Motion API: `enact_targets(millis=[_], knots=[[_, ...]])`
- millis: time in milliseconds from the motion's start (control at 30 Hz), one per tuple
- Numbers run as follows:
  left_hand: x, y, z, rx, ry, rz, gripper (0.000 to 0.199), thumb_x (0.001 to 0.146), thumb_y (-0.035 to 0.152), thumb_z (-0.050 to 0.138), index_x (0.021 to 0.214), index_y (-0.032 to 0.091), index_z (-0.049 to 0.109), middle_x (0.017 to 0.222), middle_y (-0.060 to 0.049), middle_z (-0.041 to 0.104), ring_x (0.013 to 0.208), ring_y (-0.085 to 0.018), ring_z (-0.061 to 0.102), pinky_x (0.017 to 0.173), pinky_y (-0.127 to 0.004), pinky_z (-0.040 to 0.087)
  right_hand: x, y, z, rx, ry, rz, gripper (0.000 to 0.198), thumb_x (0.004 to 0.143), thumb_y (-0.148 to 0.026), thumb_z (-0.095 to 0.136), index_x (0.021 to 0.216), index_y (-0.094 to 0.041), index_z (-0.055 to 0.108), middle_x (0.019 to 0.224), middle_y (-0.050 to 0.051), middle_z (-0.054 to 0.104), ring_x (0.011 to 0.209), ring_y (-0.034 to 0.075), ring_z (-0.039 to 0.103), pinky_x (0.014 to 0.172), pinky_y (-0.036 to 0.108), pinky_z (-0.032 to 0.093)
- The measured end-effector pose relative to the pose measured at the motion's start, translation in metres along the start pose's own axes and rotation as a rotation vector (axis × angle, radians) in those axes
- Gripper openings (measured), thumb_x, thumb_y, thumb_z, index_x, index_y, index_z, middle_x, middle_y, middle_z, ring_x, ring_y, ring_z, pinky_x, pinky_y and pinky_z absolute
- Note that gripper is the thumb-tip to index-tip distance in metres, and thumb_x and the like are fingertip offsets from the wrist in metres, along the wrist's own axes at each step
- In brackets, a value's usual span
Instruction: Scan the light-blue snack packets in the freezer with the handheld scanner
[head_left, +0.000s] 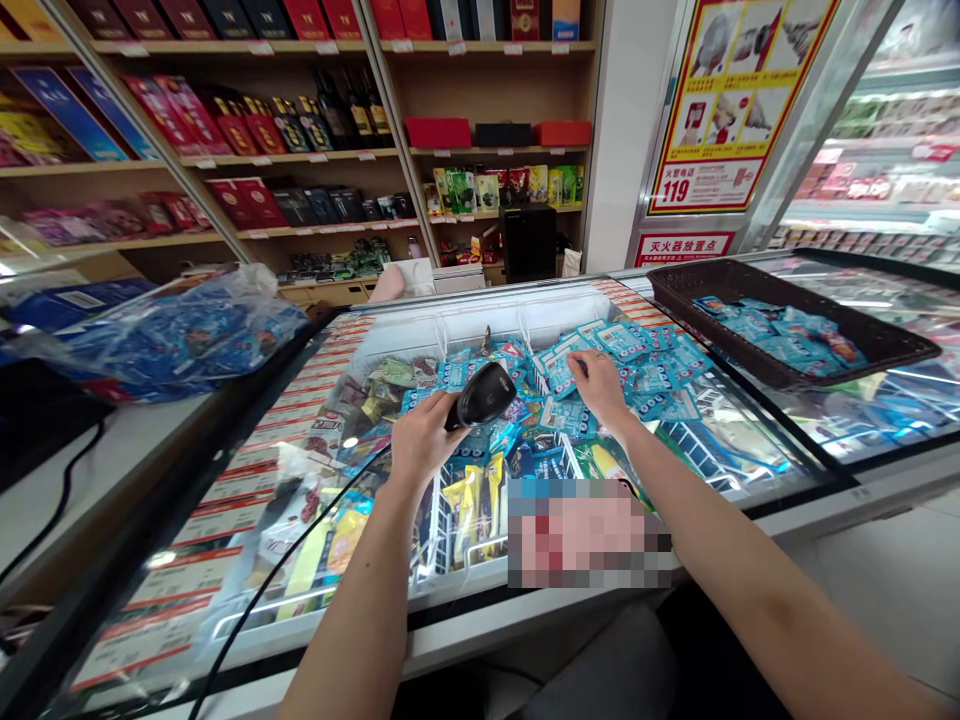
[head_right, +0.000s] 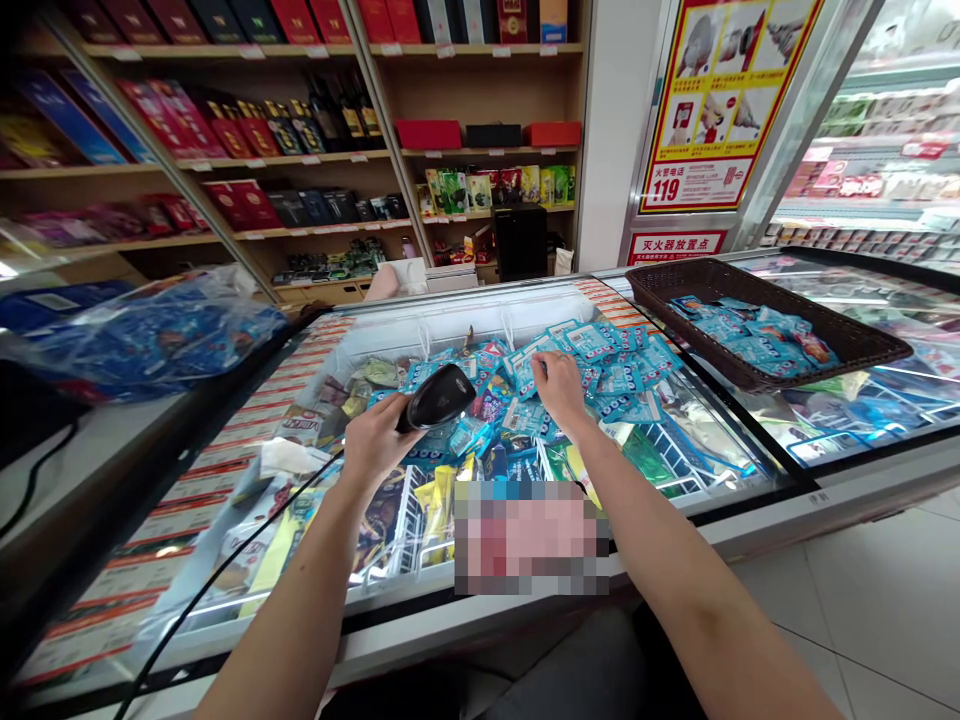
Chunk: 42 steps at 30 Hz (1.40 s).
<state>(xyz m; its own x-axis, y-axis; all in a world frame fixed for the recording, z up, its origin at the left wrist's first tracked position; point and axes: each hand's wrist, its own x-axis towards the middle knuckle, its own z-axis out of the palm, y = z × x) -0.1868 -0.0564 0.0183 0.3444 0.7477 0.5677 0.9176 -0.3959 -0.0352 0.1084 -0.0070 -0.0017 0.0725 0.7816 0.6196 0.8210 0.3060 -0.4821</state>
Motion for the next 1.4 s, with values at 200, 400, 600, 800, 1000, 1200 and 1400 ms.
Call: enact_targets(millis=[200, 400, 600, 800, 1000, 1200, 1400], knots=[[-0.001, -0.004, 0.001, 0.027, -0.005, -0.059, 0.033, 0.078, 0.042, 0.054, 0.105, 0.024, 0.059, 0.095, -0.004, 0.066, 0.085, -0.02, 0.062, 0.06, -0.027, 0.038, -0.011, -0.015, -0.01, -0.253, -0.05, -0.038, 0.059, 0.082, -0.064, 0.04, 0.11, -0.017, 0.063, 0.129, 0.013, 0.05, 0.119, 0.032, 0.04, 0.098, 0.047, 0.03], [-0.001, -0.006, 0.002, 0.052, -0.012, -0.08, 0.034, 0.079, 0.043, 0.053, 0.105, 0.023, 0.059, 0.098, -0.004, 0.066, 0.087, -0.02, 0.062, 0.06, -0.026, 0.038, -0.018, -0.029, -0.019, -0.315, -0.426, -0.359, 0.082, 0.067, -0.078, 0.046, 0.134, -0.032, 0.042, 0.149, 0.003, 0.027, 0.137, 0.032, 0.015, 0.109, 0.056, 0.0], [0.0, -0.009, 0.002, 0.073, -0.022, -0.113, 0.033, 0.079, 0.043, 0.054, 0.104, 0.023, 0.06, 0.097, -0.003, 0.066, 0.086, -0.02, 0.062, 0.058, -0.027, 0.036, -0.018, -0.019, -0.015, -0.281, -0.512, -0.35, 0.063, 0.077, -0.069, 0.045, 0.131, -0.037, 0.045, 0.145, 0.001, 0.035, 0.137, 0.029, 0.019, 0.107, 0.058, -0.008], [0.0, -0.013, 0.001, 0.086, -0.018, -0.15, 0.033, 0.079, 0.045, 0.053, 0.102, 0.023, 0.061, 0.094, -0.004, 0.066, 0.086, -0.021, 0.061, 0.057, -0.027, 0.034, -0.015, -0.013, -0.014, -0.318, -0.42, -0.264, 0.053, 0.082, -0.06, 0.046, 0.128, -0.034, 0.049, 0.143, 0.003, 0.039, 0.135, 0.029, 0.024, 0.107, 0.06, -0.005], [-0.002, -0.019, 0.004, 0.106, 0.013, -0.163, 0.032, 0.08, 0.046, 0.052, 0.101, 0.024, 0.061, 0.091, -0.003, 0.065, 0.083, -0.02, 0.06, 0.055, -0.028, 0.03, -0.014, -0.008, -0.01, -0.365, -0.337, -0.207, 0.052, 0.083, -0.056, 0.047, 0.129, -0.032, 0.049, 0.141, 0.005, 0.041, 0.134, 0.031, 0.025, 0.105, 0.064, 0.001], [-0.001, -0.028, 0.005, 0.107, 0.05, -0.234, 0.033, 0.081, 0.046, 0.05, 0.103, 0.024, 0.06, 0.094, -0.004, 0.065, 0.087, -0.021, 0.06, 0.056, -0.028, 0.031, -0.015, -0.013, -0.006, -0.379, -0.317, -0.198, 0.052, 0.085, -0.057, 0.043, 0.128, -0.03, 0.05, 0.142, 0.007, 0.04, 0.134, 0.031, 0.025, 0.106, 0.063, 0.002], [0.0, -0.032, 0.002, 0.105, 0.065, -0.253, 0.034, 0.08, 0.045, 0.052, 0.104, 0.023, 0.06, 0.096, -0.005, 0.066, 0.089, -0.021, 0.06, 0.058, -0.028, 0.034, -0.013, -0.028, -0.005, -0.32, -0.336, -0.232, 0.044, 0.09, -0.051, 0.038, 0.123, -0.028, 0.055, 0.134, 0.007, 0.05, 0.131, 0.028, 0.032, 0.108, 0.06, 0.001]])
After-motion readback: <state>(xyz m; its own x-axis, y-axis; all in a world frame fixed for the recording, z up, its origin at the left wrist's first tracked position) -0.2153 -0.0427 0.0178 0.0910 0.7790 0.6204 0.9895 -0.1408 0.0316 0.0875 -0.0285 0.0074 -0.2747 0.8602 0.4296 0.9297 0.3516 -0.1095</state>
